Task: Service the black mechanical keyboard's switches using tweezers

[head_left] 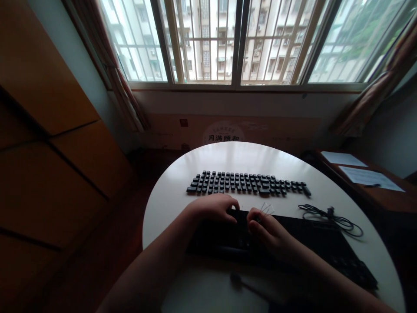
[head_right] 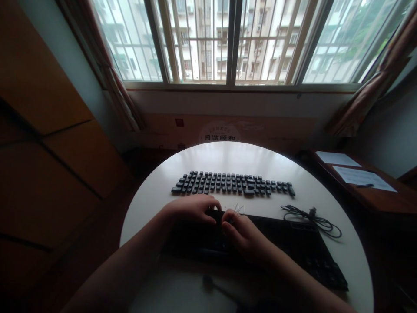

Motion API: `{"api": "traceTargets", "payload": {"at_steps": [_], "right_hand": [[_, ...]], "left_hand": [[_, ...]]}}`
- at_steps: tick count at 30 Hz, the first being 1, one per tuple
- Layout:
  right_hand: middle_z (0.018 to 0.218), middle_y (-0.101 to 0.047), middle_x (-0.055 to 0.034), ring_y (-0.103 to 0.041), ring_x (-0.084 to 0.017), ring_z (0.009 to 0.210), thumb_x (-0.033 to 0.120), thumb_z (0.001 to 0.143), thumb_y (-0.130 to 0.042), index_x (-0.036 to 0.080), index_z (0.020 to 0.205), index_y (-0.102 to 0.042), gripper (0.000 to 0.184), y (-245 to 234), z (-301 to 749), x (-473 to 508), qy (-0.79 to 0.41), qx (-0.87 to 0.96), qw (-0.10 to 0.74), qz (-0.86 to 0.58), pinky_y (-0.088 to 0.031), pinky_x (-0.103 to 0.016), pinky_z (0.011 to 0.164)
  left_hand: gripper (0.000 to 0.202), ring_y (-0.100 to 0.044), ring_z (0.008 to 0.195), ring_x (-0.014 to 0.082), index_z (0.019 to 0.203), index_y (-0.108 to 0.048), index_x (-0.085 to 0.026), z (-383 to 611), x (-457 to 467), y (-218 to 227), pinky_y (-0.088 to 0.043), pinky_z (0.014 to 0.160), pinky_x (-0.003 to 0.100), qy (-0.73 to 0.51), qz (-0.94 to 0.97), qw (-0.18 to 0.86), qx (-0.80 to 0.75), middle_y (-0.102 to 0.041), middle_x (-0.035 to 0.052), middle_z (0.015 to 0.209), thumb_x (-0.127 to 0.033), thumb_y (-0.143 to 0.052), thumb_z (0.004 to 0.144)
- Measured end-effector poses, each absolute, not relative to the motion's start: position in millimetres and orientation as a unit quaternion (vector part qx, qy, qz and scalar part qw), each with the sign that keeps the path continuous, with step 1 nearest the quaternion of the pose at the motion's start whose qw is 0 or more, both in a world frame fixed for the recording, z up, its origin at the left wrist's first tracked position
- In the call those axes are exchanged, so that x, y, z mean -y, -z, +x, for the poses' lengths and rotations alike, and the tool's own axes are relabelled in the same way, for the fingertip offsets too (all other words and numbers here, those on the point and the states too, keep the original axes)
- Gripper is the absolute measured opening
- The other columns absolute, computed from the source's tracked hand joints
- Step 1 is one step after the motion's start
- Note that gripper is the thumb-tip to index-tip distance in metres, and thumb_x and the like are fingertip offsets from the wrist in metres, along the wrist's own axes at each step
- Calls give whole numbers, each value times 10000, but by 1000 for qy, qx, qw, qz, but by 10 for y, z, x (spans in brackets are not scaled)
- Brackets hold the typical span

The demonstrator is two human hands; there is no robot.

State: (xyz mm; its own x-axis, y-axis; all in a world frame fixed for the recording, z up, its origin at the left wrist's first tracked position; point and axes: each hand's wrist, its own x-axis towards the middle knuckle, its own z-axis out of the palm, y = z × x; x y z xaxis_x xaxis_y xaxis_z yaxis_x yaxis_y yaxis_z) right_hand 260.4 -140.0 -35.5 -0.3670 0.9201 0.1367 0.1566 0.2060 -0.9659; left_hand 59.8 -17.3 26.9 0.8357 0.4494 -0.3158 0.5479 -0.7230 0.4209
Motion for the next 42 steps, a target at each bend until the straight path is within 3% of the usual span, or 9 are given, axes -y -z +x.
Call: {"api": "traceTargets", "payload": {"at_steps": [12, 42], "right_hand": [[703, -443, 36, -400, -133, 627, 496, 1032, -437, 193, 923, -513, 330, 279, 2587, 1388, -400, 729, 351, -430, -359, -259, 612], [644, -410, 59, -366, -122, 562, 442, 1028, -436, 209, 897, -481, 271, 178, 2561, 1460, -404, 753, 294, -427, -315, -241, 542]], "left_hand": [[431, -617, 1018, 244, 1206, -651, -233, 605, 166, -243, -465, 789, 300, 93, 922, 262, -268, -674, 65, 1166, -446, -689, 833], [459, -610, 1050, 253, 1220, -647, -243, 604, 140, -204, -472, 819, 309, 92, 921, 263, -271, -668, 62, 1191, -473, -696, 825]]}}
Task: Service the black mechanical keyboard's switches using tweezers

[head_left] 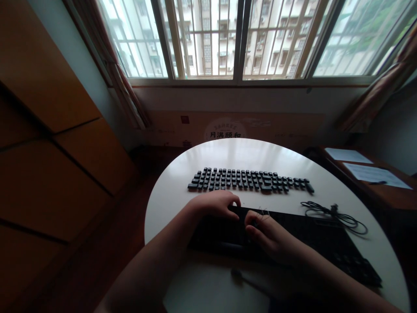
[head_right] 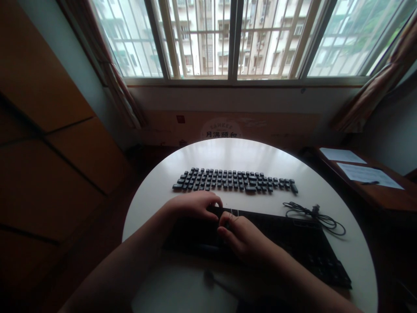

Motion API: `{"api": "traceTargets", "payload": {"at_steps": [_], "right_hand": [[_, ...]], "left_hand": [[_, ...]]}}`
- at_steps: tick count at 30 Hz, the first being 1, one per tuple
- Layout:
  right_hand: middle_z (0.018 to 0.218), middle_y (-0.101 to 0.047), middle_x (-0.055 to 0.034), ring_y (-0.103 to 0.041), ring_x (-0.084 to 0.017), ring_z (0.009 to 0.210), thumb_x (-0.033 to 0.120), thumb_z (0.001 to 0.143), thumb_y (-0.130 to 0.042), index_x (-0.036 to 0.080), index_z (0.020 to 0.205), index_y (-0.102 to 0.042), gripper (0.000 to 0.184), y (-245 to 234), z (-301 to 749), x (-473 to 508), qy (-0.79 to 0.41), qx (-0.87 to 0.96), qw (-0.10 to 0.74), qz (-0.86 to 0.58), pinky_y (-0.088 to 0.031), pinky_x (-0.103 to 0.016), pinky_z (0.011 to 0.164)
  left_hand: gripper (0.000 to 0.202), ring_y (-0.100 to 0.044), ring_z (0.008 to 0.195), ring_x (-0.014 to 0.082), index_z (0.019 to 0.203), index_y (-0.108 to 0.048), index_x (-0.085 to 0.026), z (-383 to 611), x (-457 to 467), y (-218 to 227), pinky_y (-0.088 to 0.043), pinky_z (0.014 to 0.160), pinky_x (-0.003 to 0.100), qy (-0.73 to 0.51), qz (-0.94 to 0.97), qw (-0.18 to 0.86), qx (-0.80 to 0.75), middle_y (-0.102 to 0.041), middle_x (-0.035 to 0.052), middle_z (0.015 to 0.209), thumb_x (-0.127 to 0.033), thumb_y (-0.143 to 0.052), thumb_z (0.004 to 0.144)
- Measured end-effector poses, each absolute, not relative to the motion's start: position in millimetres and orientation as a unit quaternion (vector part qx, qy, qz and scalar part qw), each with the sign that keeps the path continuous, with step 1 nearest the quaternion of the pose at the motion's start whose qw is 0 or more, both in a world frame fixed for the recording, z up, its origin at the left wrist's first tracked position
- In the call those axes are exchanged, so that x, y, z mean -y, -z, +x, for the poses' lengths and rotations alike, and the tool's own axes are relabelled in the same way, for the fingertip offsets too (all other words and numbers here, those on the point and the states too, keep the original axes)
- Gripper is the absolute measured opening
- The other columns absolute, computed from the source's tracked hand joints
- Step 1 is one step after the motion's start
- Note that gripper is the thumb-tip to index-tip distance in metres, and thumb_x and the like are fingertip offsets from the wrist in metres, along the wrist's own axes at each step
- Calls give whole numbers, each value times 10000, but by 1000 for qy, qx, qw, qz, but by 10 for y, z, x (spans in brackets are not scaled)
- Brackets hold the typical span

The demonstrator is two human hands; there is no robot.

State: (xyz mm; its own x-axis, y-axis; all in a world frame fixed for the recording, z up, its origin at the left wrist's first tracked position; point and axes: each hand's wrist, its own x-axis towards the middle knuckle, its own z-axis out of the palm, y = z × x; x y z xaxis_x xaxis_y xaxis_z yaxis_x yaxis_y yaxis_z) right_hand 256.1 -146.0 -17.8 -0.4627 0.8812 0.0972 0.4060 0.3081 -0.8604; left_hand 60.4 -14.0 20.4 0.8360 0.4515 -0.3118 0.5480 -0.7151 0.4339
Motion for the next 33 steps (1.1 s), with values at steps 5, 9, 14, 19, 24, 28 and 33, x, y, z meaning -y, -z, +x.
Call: {"api": "traceTargets", "payload": {"at_steps": [5, 9, 14, 19, 24, 28, 33], "right_hand": [[652, -420, 55, -369, -122, 567, 452, 1033, -429, 204, 904, -493, 287, 193, 2561, 1448, -395, 754, 294, -434, -320, -242, 549], [668, -445, 45, -397, -128, 589, 464, 1034, -427, 200, 909, -498, 301, 215, 2558, 1433, -397, 751, 299, -434, -339, -244, 563], [651, -423, 50, -372, -121, 567, 473, 1033, -428, 201, 900, -489, 309, 216, 2547, 1429, -410, 739, 310, -435, -324, -232, 526], [655, -424, 45, -373, -120, 563, 480, 1031, -431, 202, 889, -493, 319, 199, 2539, 1438, -400, 739, 315, -442, -329, -227, 513], [650, -430, 47, -375, -120, 563, 490, 1033, -429, 204, 898, -490, 322, 225, 2550, 1439, -411, 735, 311, -440, -324, -229, 517], [658, -428, 48, -371, -123, 578, 507, 1028, -438, 204, 900, -492, 334, 235, 2556, 1437, -419, 734, 305, -439, -330, -233, 537], [655, -428, 50, -372, -124, 576, 512, 1024, -441, 203, 896, -495, 339, 208, 2550, 1441, -416, 738, 309, -433, -327, -237, 541]], "left_hand": [[452, -616, 1035, 249, 1219, -653, -231, 616, 156, -233, -471, 814, 304, 93, 922, 261, -269, -673, 65, 1177, -447, -701, 825], [460, -621, 1024, 250, 1227, -652, -229, 615, 160, -242, -471, 818, 308, 93, 923, 259, -269, -676, 68, 1175, -447, -702, 825], [436, -621, 1020, 243, 1203, -661, -229, 606, 152, -222, -473, 808, 300, 87, 925, 258, -263, -677, 62, 1158, -441, -703, 825], [437, -624, 1005, 242, 1200, -661, -225, 604, 149, -213, -471, 795, 302, 83, 925, 263, -263, -678, 64, 1155, -438, -708, 822], [435, -618, 1027, 248, 1202, -657, -230, 607, 150, -221, -472, 796, 305, 91, 923, 265, -264, -671, 66, 1167, -441, -700, 824], [442, -614, 1041, 252, 1207, -654, -235, 611, 153, -226, -473, 808, 310, 91, 923, 261, -269, -666, 65, 1178, -447, -701, 822], [458, -617, 1027, 246, 1221, -651, -225, 610, 162, -243, -471, 803, 307, 92, 922, 263, -270, -671, 66, 1174, -446, -705, 823]]}}
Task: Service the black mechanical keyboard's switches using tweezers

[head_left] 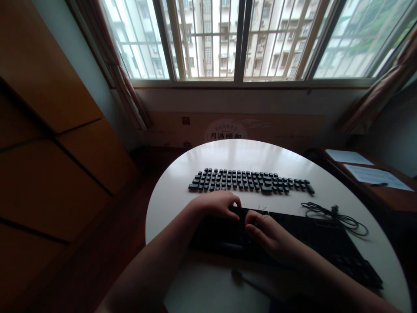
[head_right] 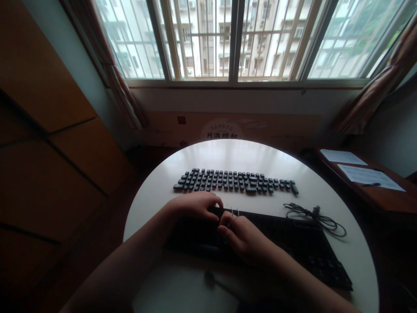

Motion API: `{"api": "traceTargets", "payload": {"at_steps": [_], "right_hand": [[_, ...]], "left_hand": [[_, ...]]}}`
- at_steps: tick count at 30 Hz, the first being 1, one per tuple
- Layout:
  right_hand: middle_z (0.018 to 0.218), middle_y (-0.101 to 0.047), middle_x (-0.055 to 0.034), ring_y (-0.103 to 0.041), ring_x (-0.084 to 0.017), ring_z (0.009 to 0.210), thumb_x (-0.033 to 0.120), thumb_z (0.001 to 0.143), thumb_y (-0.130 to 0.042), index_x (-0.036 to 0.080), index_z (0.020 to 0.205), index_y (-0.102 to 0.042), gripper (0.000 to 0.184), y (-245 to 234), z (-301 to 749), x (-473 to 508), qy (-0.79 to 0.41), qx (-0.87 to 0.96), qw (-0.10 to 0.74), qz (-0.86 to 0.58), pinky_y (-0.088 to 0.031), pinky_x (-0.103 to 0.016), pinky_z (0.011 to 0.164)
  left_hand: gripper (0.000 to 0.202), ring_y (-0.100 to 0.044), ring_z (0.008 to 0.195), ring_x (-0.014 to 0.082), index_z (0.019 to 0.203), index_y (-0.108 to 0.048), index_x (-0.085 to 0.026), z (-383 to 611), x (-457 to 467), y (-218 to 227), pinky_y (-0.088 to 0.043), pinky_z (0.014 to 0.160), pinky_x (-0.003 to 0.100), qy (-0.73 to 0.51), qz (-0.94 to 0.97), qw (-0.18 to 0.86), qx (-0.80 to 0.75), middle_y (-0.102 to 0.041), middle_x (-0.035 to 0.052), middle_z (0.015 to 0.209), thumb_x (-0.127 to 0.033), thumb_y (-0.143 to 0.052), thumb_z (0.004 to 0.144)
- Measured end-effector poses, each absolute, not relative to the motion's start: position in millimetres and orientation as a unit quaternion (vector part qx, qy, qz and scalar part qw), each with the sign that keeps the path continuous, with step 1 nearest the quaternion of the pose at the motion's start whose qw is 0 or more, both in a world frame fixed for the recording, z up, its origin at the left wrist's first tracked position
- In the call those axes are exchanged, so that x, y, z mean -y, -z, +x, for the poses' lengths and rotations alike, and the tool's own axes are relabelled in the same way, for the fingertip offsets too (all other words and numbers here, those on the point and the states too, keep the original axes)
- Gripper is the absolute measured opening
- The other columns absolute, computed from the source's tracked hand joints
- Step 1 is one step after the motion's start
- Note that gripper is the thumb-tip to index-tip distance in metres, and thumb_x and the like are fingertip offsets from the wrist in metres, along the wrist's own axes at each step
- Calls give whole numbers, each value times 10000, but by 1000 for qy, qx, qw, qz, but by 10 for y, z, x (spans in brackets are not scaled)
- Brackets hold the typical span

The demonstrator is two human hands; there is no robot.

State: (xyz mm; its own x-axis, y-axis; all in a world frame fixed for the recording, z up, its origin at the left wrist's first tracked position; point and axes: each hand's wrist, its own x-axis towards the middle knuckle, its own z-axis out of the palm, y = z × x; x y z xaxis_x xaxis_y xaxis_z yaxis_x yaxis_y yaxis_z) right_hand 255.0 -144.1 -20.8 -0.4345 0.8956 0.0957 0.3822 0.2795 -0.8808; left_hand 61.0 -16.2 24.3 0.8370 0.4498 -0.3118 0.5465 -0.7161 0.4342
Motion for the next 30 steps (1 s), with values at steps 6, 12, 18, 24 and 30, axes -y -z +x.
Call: {"api": "traceTargets", "payload": {"at_steps": [6, 12, 18, 24, 30], "right_hand": [[666, -444, 38, -402, -130, 590, 491, 1027, -426, 195, 890, -504, 335, 219, 2536, 1416, -391, 734, 327, -449, -357, -243, 557], [657, -437, 42, -385, -125, 575, 498, 1026, -440, 200, 897, -507, 332, 229, 2549, 1428, -404, 736, 318, -440, -337, -231, 528], [667, -449, 45, -394, -124, 583, 473, 1032, -436, 206, 891, -496, 308, 207, 2559, 1455, -400, 756, 302, -421, -341, -238, 558], [649, -457, 47, -396, -120, 559, 444, 1024, -457, 199, 893, -507, 283, 228, 2547, 1425, -390, 747, 327, -428, -335, -238, 547], [635, -471, 37, -412, -123, 541, 480, 1015, -460, 192, 883, -513, 322, 265, 2533, 1400, -409, 713, 344, -453, -349, -227, 510]], "left_hand": [[446, -622, 1011, 245, 1207, -656, -221, 611, 164, -244, -472, 803, 310, 93, 923, 260, -269, -680, 66, 1149, -452, -702, 829], [463, -622, 1036, 253, 1232, -648, -228, 614, 160, -242, -473, 815, 311, 97, 924, 256, -268, -675, 65, 1176, -451, -702, 830], [480, -625, 1036, 253, 1241, -644, -232, 605, 161, -241, -474, 819, 313, 97, 921, 257, -278, -677, 63, 1185, -465, -700, 826], [470, -614, 1044, 251, 1230, -649, -247, 601, 142, -209, -468, 835, 318, 90, 923, 256, -272, -673, 60, 1183, -472, -696, 821], [452, -610, 1026, 242, 1219, -649, -234, 610, 139, -213, -466, 826, 313, 93, 923, 261, -268, -673, 68, 1169, -463, -690, 832]]}}
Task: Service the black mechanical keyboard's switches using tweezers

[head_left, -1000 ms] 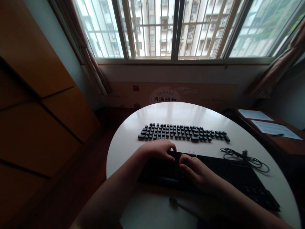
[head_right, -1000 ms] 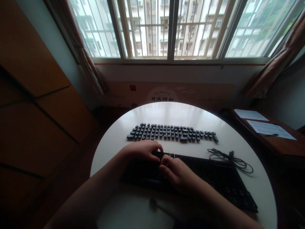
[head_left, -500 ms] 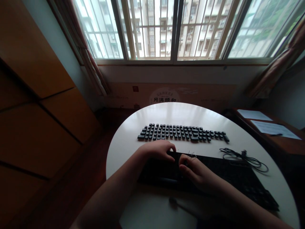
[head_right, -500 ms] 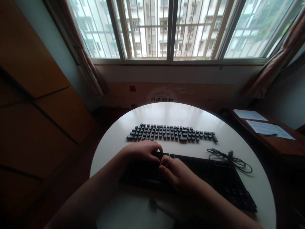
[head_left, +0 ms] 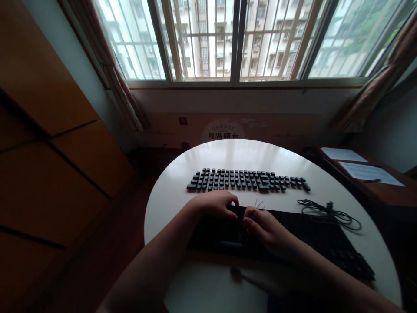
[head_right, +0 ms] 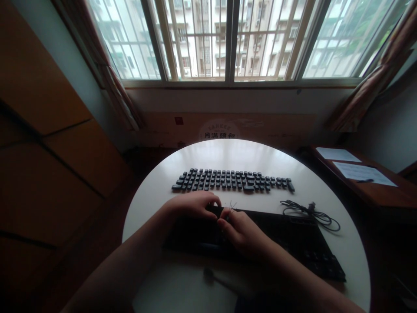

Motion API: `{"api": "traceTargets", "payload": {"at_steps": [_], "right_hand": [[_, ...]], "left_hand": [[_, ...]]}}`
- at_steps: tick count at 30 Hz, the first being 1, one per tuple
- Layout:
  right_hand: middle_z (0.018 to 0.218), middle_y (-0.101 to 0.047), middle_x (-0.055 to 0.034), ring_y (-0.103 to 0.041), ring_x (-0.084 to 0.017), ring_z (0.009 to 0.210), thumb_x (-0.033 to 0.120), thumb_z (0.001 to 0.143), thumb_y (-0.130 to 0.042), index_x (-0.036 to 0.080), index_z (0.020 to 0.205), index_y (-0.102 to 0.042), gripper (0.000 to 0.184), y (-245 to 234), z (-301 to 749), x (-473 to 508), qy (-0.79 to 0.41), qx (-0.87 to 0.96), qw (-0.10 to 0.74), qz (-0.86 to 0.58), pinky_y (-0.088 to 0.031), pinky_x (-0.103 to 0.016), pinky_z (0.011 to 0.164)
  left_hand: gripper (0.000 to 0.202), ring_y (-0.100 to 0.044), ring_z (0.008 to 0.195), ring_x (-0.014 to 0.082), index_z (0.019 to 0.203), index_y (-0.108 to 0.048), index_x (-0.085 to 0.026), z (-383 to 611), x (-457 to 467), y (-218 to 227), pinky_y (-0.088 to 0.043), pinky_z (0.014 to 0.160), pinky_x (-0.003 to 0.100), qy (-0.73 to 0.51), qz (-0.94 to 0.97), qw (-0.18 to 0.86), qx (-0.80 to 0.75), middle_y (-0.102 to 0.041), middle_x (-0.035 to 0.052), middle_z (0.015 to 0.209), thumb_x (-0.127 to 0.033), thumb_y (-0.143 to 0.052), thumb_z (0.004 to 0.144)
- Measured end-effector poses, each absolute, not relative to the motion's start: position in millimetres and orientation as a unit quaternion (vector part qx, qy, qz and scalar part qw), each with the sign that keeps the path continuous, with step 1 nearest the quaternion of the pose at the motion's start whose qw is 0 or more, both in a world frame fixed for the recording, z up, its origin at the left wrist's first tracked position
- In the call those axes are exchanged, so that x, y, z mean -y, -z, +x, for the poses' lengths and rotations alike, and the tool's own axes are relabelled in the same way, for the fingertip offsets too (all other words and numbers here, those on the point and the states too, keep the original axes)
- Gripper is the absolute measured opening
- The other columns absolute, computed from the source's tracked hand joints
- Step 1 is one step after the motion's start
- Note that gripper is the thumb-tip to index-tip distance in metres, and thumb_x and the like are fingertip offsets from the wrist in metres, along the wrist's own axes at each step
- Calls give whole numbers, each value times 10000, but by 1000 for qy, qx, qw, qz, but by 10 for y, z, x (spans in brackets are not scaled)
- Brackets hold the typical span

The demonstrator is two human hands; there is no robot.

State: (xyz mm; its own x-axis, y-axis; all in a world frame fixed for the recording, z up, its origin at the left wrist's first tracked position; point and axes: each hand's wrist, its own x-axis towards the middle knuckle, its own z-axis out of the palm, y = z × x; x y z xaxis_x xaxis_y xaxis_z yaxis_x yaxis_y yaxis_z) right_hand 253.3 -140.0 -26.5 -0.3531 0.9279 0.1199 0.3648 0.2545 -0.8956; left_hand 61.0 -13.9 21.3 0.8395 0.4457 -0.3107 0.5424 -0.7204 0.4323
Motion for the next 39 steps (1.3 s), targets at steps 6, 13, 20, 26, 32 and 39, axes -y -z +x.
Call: {"api": "traceTargets", "payload": {"at_steps": [6, 13, 20, 26, 32, 39], "right_hand": [[652, -484, 30, -432, -124, 559, 469, 1014, -463, 186, 886, -520, 316, 263, 2548, 1405, -417, 714, 344, -444, -367, -225, 523], [647, -492, 34, -426, -118, 553, 405, 1016, -461, 193, 887, -516, 254, 195, 2553, 1430, -408, 754, 303, -417, -348, -223, 536], [645, -476, 56, -415, -103, 537, 304, 983, -516, 213, 864, -497, 151, 156, 2540, 1461, -328, 816, 278, -386, -316, -213, 543], [702, -556, 32, -469, -109, 566, 284, 959, -541, 213, 847, -500, 138, 204, 2492, 1477, -274, 848, 278, -360, -332, -222, 570], [705, -565, 27, -474, -108, 566, 289, 967, -535, 211, 841, -494, 154, 278, 2477, 1459, -286, 837, 307, -351, -337, -219, 561], [674, -490, 43, -421, -104, 554, 338, 987, -544, 208, 843, -495, 200, 369, 2497, 1458, -338, 780, 389, -355, -334, -224, 548]], "left_hand": [[464, -611, 1033, 245, 1236, -647, -231, 604, 136, -205, -465, 840, 324, 92, 923, 259, -269, -670, 72, 1182, -460, -688, 835], [477, -617, 1051, 258, 1242, -649, -239, 605, 140, -200, -469, 843, 315, 89, 923, 253, -277, -678, 65, 1188, -453, -703, 819], [471, -627, 1037, 254, 1231, -660, -236, 611, 150, -220, -474, 828, 304, 85, 922, 254, -278, -686, 65, 1177, -443, -711, 811], [491, -641, 1013, 253, 1242, -661, -224, 616, 170, -249, -481, 800, 299, 82, 921, 250, -286, -695, 69, 1165, -438, -720, 804], [465, -641, 1010, 249, 1221, -673, -243, 614, 168, -249, -481, 798, 297, 81, 920, 254, -288, -693, 56, 1166, -437, -719, 801], [448, -640, 1005, 248, 1208, -680, -253, 621, 166, -258, -484, 791, 293, 86, 913, 262, -300, -694, 54, 1137, -418, -724, 794]]}}
